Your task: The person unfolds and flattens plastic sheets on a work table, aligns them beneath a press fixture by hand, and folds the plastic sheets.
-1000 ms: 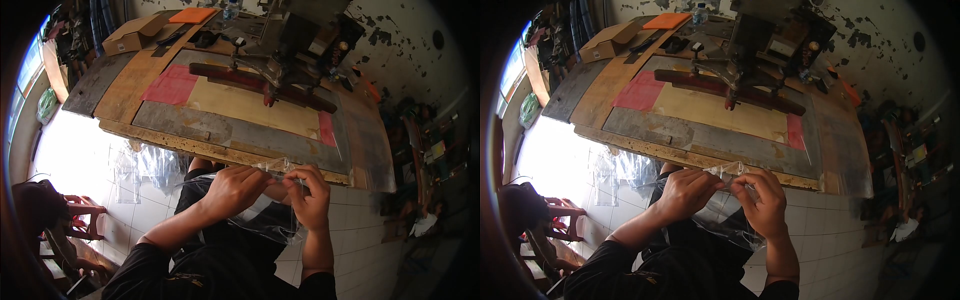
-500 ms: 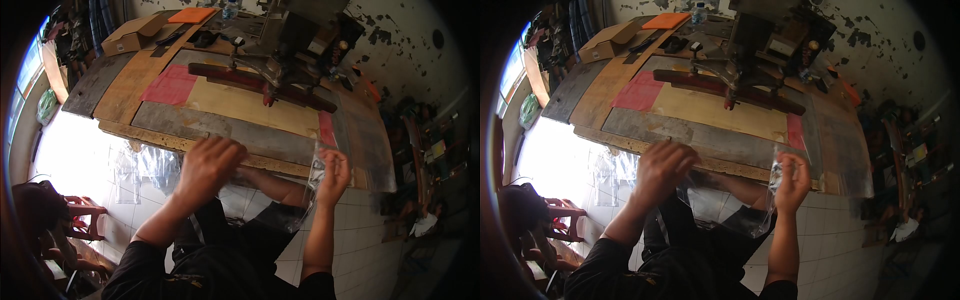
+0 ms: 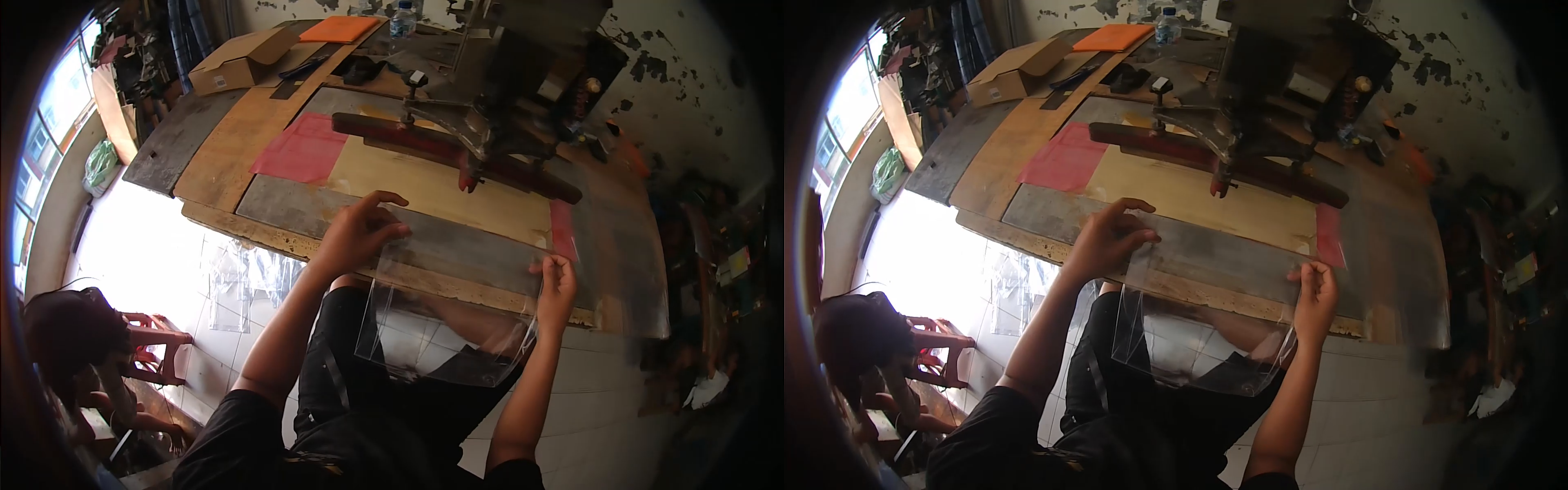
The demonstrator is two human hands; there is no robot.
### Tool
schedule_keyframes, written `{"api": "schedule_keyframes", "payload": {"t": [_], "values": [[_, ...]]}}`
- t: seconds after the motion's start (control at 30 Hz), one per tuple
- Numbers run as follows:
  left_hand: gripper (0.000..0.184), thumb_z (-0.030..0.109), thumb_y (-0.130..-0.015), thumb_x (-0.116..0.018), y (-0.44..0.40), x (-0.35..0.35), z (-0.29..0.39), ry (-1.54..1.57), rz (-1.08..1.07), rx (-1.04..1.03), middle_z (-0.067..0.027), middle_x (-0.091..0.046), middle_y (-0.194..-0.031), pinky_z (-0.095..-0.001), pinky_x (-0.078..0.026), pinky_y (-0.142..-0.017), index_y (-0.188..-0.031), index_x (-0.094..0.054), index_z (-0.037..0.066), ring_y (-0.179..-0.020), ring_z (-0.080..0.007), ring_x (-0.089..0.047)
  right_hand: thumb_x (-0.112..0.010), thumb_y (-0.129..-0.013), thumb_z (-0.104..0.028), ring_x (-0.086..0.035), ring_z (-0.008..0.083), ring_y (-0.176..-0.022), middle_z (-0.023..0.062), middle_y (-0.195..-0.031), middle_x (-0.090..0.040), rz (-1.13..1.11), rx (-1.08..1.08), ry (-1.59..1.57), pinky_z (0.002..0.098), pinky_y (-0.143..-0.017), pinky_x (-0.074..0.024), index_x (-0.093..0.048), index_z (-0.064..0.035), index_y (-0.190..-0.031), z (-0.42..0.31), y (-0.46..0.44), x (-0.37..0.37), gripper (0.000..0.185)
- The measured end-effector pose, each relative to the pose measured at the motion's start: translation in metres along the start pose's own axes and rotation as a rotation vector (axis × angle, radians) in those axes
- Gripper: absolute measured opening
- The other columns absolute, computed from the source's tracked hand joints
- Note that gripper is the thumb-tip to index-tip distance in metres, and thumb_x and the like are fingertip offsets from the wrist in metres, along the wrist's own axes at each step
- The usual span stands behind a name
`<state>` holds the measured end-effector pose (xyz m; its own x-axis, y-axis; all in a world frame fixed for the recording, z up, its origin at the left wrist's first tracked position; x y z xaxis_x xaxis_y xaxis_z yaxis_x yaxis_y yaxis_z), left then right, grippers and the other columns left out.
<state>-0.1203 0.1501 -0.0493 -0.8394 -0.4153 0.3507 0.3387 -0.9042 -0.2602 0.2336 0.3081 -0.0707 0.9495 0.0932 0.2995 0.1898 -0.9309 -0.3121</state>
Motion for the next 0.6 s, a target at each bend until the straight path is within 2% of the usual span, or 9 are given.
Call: {"api": "schedule_keyframes", "payload": {"t": [0.03,0.27,0.47,0.53,0.6], "values": [[0.037,0.015,-0.097,-0.076,-0.0009,-0.002,-0.0029,0.033,-0.03,0.012,-0.0108,-0.082,-0.095,-0.0294,-0.056,-0.089,-0.13,-0.064,0.004,-0.097,-0.015,-0.077,-0.061,-0.11,-0.026,-0.067,0.0106,-0.089,0.0034,-0.089,-0.074,0.018,-0.004,0.002,0.0279,-0.088,-0.0488,-0.064,-0.0018,-0.107,-0.0003,-0.0005,-0.0003,0.025],[0.035,0.019,-0.101,-0.073,-0.0017,-0.0034,-0.0045,0.086,-0.058,0.094,-0.012,-0.082,-0.098,-0.0289,-0.055,-0.091,-0.129,-0.065,0.001,-0.097,-0.014,-0.077,-0.064,-0.109,-0.025,-0.066,0.0092,-0.087,0.0033,-0.087,-0.073,0.048,-0.033,-0.015,0.0267,-0.086,-0.0487,-0.064,-0.0007,-0.106,0.0045,-0.0016,-0.0005,0.024],[0.032,0.026,-0.101,-0.074,-0.0014,-0.0021,-0.0123,0.063,0.015,0.115,-0.014,-0.082,-0.096,-0.0297,-0.057,-0.087,-0.116,-0.073,-0.002,-0.093,-0.0151,-0.078,-0.065,-0.108,-0.025,-0.065,0.0089,-0.086,0.0027,-0.087,-0.072,0.048,-0.013,-0.015,0.0264,-0.085,-0.0485,-0.065,-0.0007,-0.105,-0.001,-0.0006,-0.0017,0.024],[0.029,0.026,-0.102,-0.072,-0.0019,-0.0007,-0.0079,0.042,0.018,0.091,-0.0133,-0.082,-0.093,-0.0299,-0.058,-0.079,-0.108,-0.074,-0.003,-0.09,-0.0173,-0.079,-0.065,-0.108,-0.024,-0.065,0.0089,-0.086,0.0027,-0.087,-0.072,0.048,-0.015,-0.013,0.0265,-0.085,-0.0486,-0.065,-0.0008,-0.105,0.0002,-0.0004,-0.0012,0.024],[0.029,0.026,-0.102,-0.071,-0.0025,0.0005,-0.0044,0.018,0.012,0.101,-0.0129,-0.082,-0.093,-0.03,-0.058,-0.08,-0.107,-0.075,-0.003,-0.09,-0.0174,-0.079,-0.065,-0.108,-0.024,-0.065,0.0089,-0.086,0.0028,-0.087,-0.072,0.05,-0.017,-0.01,0.0265,-0.085,-0.0487,-0.065,-0.0008,-0.105,0.0006,0.0001,-0.0008,0.024]]}}
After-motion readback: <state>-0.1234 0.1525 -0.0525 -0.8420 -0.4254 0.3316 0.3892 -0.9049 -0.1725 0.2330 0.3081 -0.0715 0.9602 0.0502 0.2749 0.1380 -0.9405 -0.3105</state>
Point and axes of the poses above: each hand's wrist, its own y-axis away from the middle knuckle, its own x-axis out of the back of the hand, z = x × y, the point moved 7 cm from there along -y, towards the middle knuckle
